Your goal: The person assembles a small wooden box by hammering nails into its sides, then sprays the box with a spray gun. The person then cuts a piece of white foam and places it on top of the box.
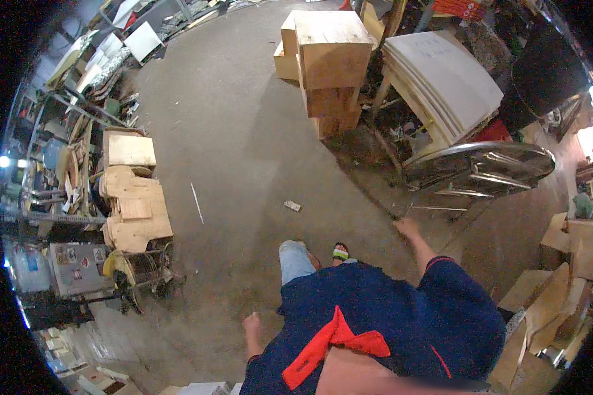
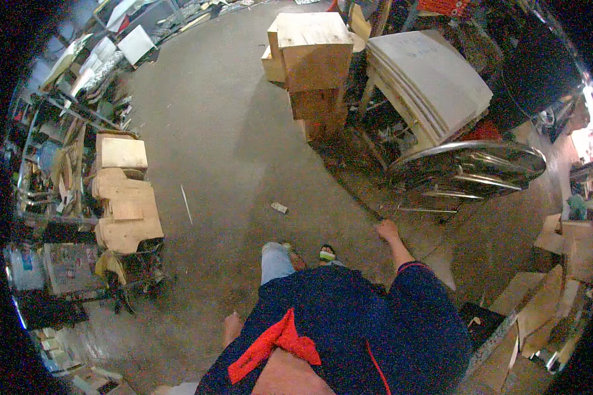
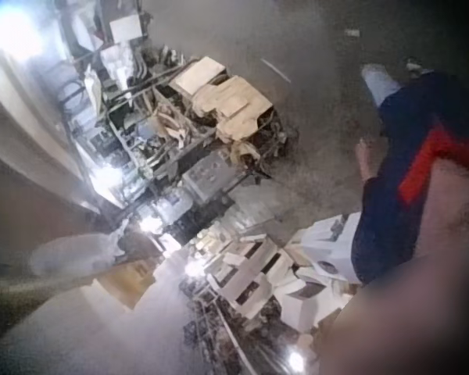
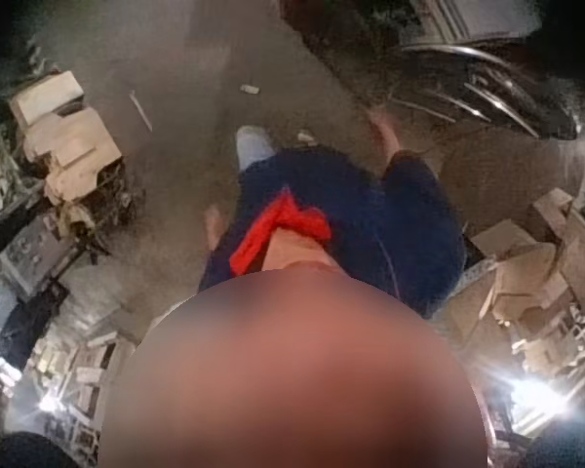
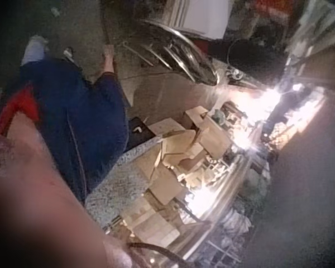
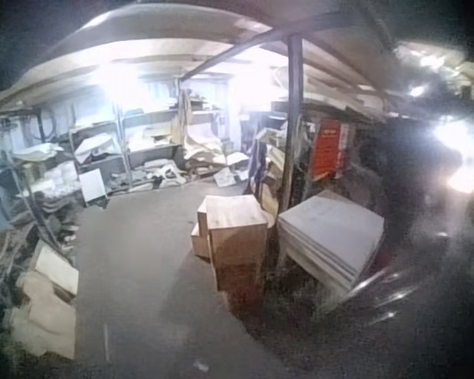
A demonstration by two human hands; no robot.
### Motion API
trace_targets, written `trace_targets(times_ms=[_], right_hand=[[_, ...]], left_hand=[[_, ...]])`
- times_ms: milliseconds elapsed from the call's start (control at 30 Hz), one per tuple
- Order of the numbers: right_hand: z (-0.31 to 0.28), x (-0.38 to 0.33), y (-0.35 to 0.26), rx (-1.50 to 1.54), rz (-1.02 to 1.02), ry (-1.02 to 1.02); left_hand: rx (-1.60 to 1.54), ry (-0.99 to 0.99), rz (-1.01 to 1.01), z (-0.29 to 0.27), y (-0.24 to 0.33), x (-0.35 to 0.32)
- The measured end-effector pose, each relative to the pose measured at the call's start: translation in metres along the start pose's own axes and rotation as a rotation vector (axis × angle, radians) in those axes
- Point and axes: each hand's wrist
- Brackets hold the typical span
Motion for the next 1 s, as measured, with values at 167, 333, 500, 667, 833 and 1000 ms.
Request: trace_targets(times_ms=[167,333,500,667,833,1000], right_hand=[[-0.033,0.133,-0.159,0.125,0.021,-0.059],[0.005,0.192,-0.24,-0.039,0.044,-0.23],[0.015,0.244,-0.315,-0.228,0.123,-0.177],[-0.002,0.335,-0.434,-0.039,0.279,-0.25],[0.037,0.455,-0.546,0.078,0.006,-0.354],[0.085,0.579,-0.643,-0.001,0.004,-0.319]], left_hand=[[0.036,0.015,-0.394,0.034,0.044,0.074],[0.216,0.03,0.091,-0.042,0.082,0.239],[0.198,0.245,0.518,-0.181,0.165,0.449],[-0.551,0.214,0.04,-0.302,0.253,0.636],[-0.343,0.267,0.069,-0.325,0.295,0.786],[-0.221,0.09,-0.005,-0.31,0.322,0.84]])
Point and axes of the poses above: each hand's wrist, its own x-axis towards the middle knuckle, its own z-axis out of the palm, y = z × x, and after that the axes turned 12 degrees about y, right-handed
